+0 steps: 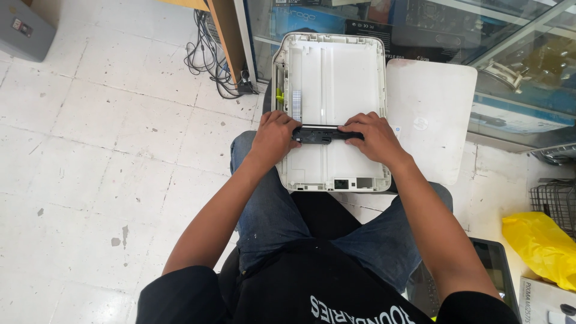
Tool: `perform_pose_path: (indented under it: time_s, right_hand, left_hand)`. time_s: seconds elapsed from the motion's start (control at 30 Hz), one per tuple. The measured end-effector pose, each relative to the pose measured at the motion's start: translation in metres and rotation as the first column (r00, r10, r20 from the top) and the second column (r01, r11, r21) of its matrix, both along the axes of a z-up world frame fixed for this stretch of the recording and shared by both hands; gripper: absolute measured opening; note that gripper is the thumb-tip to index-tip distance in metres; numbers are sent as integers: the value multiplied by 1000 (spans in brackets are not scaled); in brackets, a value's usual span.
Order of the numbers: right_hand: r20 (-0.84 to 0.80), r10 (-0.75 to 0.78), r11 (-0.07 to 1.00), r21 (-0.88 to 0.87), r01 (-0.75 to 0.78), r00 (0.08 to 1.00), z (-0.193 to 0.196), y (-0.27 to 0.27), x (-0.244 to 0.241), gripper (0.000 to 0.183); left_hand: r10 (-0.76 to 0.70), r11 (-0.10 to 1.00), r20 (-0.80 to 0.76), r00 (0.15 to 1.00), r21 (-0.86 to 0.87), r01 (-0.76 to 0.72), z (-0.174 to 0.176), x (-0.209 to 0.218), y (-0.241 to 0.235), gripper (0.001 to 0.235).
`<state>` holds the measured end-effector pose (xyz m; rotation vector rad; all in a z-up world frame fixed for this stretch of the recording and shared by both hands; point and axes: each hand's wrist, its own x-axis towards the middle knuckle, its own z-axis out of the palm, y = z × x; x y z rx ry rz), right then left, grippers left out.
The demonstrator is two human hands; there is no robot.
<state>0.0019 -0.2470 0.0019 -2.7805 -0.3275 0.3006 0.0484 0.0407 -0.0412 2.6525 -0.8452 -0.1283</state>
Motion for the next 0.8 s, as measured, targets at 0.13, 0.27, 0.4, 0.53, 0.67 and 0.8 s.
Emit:
perform_pose_path:
  time_s: [0.13,0.27,0.4,0.53,0.67,0.8]
  right_hand:
    - [32,7,1000,22,-7,999,-13,-4,-5,29]
    - [52,20,1000,8,-21,998,-7,-1,-8,27]
    - [112,35,999,-16,-34,993,-19,-2,-12,26]
    - [137,22,1000,-16,-20,990,-26,-1,-17,26]
    - [186,36,999,-21,-32,982,-26,0,-21,27]
    - [208,30,1000,-15,-28,978,-33,-4,-19,34]
  left_hand:
    - [-15,999,7,1000,31,15,8,-6,0,52]
    - [-15,998,22,1000,64,14,10,-8,-1,51]
    - [-6,999,15,1000,50,5,11,-9,-3,49]
    - [1,999,30,1000,33,-2,-9,-3,-6,49]
    - [10,998,37,999,57,-12,-6,-3,-7,49]
    - [17,997,27,999,69,-18,3,-4,-8,49]
